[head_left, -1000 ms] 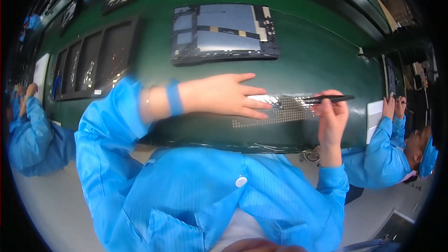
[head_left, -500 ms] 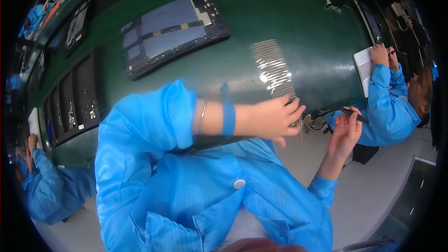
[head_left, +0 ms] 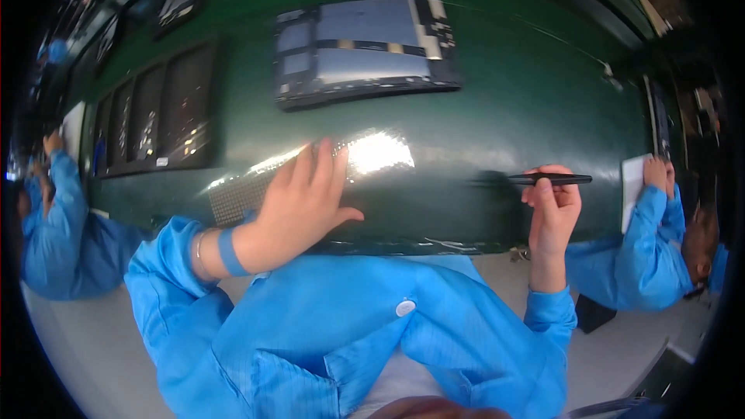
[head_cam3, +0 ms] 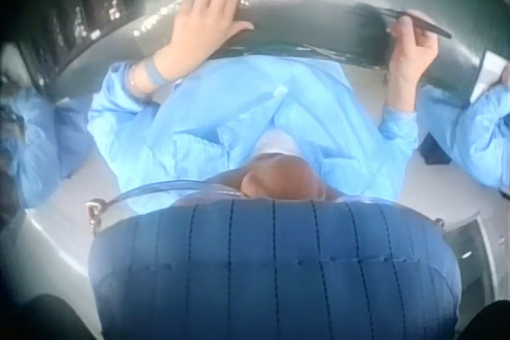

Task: The person assembles a tablet device by placing small electronic components, screws, and a screen onto a tablet chassis using tweezers.

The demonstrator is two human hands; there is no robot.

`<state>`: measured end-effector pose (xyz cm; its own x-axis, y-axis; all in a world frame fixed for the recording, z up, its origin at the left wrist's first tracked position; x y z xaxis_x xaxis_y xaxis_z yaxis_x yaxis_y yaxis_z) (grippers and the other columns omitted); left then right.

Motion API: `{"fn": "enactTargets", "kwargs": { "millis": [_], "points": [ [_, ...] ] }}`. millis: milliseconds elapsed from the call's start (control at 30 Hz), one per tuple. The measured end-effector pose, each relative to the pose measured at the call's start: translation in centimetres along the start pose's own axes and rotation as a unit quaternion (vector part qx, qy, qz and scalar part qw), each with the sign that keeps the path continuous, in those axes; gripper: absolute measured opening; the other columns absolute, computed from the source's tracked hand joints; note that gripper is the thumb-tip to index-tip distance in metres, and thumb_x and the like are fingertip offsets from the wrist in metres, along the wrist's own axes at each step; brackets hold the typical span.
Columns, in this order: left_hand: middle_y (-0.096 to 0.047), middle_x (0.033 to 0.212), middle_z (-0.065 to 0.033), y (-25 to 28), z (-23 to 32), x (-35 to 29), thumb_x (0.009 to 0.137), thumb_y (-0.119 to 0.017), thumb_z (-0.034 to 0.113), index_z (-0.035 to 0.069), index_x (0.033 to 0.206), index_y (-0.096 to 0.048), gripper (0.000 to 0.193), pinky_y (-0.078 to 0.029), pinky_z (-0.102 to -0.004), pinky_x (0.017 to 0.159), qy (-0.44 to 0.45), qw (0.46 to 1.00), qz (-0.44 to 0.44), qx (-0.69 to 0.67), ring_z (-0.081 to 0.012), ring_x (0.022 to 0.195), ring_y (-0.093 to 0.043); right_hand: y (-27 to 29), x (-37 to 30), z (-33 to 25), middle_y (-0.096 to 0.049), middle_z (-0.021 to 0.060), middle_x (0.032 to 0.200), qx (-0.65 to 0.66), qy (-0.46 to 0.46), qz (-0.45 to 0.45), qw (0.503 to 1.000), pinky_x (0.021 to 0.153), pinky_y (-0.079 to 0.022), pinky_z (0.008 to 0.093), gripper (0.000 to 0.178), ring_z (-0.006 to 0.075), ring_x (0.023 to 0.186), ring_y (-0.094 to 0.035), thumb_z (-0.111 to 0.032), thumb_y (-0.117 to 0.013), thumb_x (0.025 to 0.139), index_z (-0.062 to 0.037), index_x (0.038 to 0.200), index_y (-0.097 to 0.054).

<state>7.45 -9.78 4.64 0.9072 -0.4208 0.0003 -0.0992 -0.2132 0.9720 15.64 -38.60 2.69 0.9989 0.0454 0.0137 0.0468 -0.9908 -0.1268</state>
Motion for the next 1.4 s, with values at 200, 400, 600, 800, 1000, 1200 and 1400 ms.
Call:
{"fn": "enactTargets", "kwargs": {
  "millis": [200,400,600,800,1000,1200,1400],
  "points": [
    [-0.05,0.126,-0.017,0.6,-1.0,1.5,0.078,-0.062,0.043,-0.003,0.119,-0.053,0.062,-0.045,-0.0385,0.094,-0.021,0.979,0.085,-0.183,-0.0325,0.12,-0.046,-10.4,4.5,2.4,-0.064,0.0128,0.098,-0.032,-0.075,-0.207,0.975,0.072,-0.052,0.0238,0.019,0.0136,0.086,-0.062,0.003,-0.061,0.084,0.0028,0.102,-0.056],
    [-0.049,0.128,-0.0172,-1.3,-0.5,3.4,0.077,-0.062,0.041,0.001,0.119,-0.053,0.059,-0.042,-0.0404,0.098,-0.037,0.977,0.083,-0.193,-0.0331,0.122,-0.044,-14.2,5.9,4.1,-0.064,0.0109,0.096,-0.096,-0.073,-0.269,0.956,0.075,-0.052,0.0251,0.02,0.0147,0.087,-0.063,0.004,-0.064,0.082,0.0038,0.1,-0.057],
    [-0.048,0.131,-0.0163,-1.6,-0.5,3.9,0.076,-0.063,0.042,0.01,0.12,-0.057,0.055,-0.04,-0.0403,0.1,-0.017,0.967,0.074,-0.245,-0.0311,0.122,-0.046,-14.7,5.9,4.5,-0.067,0.0098,0.088,-0.119,-0.037,-0.281,0.951,0.067,-0.052,0.0239,0.017,0.0129,0.077,-0.064,0.003,-0.068,0.079,0.0041,0.094,-0.061],
    [-0.05,0.128,-0.0166,-1.9,-0.7,4.6,0.077,-0.06,0.045,0.011,0.12,-0.057,0.055,-0.042,-0.0397,0.098,-0.012,0.968,0.048,-0.245,-0.0311,0.118,-0.05,-15.0,6.4,4.4,-0.066,0.0107,0.09,-0.126,-0.03,-0.271,0.954,0.067,-0.054,0.0245,0.018,0.0158,0.075,-0.066,0.003,-0.07,0.076,0.0039,0.093,-0.062],
    [-0.05,0.128,-0.0168,-1.9,-0.5,4.7,0.079,-0.057,0.047,0.01,0.12,-0.057,0.055,-0.042,-0.0398,0.097,-0.023,0.973,0.033,-0.227,-0.0318,0.118,-0.05,-15.2,6.3,4.2,-0.066,0.0114,0.09,-0.169,-0.007,-0.283,0.944,0.067,-0.056,0.0252,0.019,0.0183,0.077,-0.066,0.002,-0.072,0.074,0.0033,0.091,-0.063],
    [-0.048,0.13,-0.0181,-2.1,-0.2,4.2,0.079,-0.056,0.046,0.01,0.122,-0.055,0.056,-0.039,-0.041,0.101,-0.023,0.976,0.03,-0.216,-0.0322,0.121,-0.047,-16.9,5.8,1.8,-0.066,0.0129,0.087,-0.198,0.164,-0.37,0.893,0.061,-0.053,0.0281,0.024,0.0249,0.075,-0.066,0.004,-0.074,0.07,0.0018,0.09,-0.061],
    [-0.045,0.133,-0.0186,-2.3,-1.2,3.7,0.078,-0.059,0.043,0.007,0.124,-0.051,0.059,-0.034,-0.042,0.105,-0.07,0.971,0.024,-0.227,-0.0312,0.124,-0.044,-16.9,5.0,0.5,-0.066,0.0179,0.086,-0.193,0.218,-0.371,0.882,0.062,-0.053,0.033,0.026,0.0278,0.075,-0.066,0.005,-0.075,0.069,0.0035,0.091,-0.06]
  ]
}}
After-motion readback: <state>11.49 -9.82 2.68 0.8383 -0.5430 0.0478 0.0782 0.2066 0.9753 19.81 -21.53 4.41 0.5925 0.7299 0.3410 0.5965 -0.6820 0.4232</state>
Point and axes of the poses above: each hand's wrist, its own x-axis towards the middle knuckle, its own y-axis out of the back of the hand, z = x × y, the point moved 8 cm from there along x, towards the middle knuckle
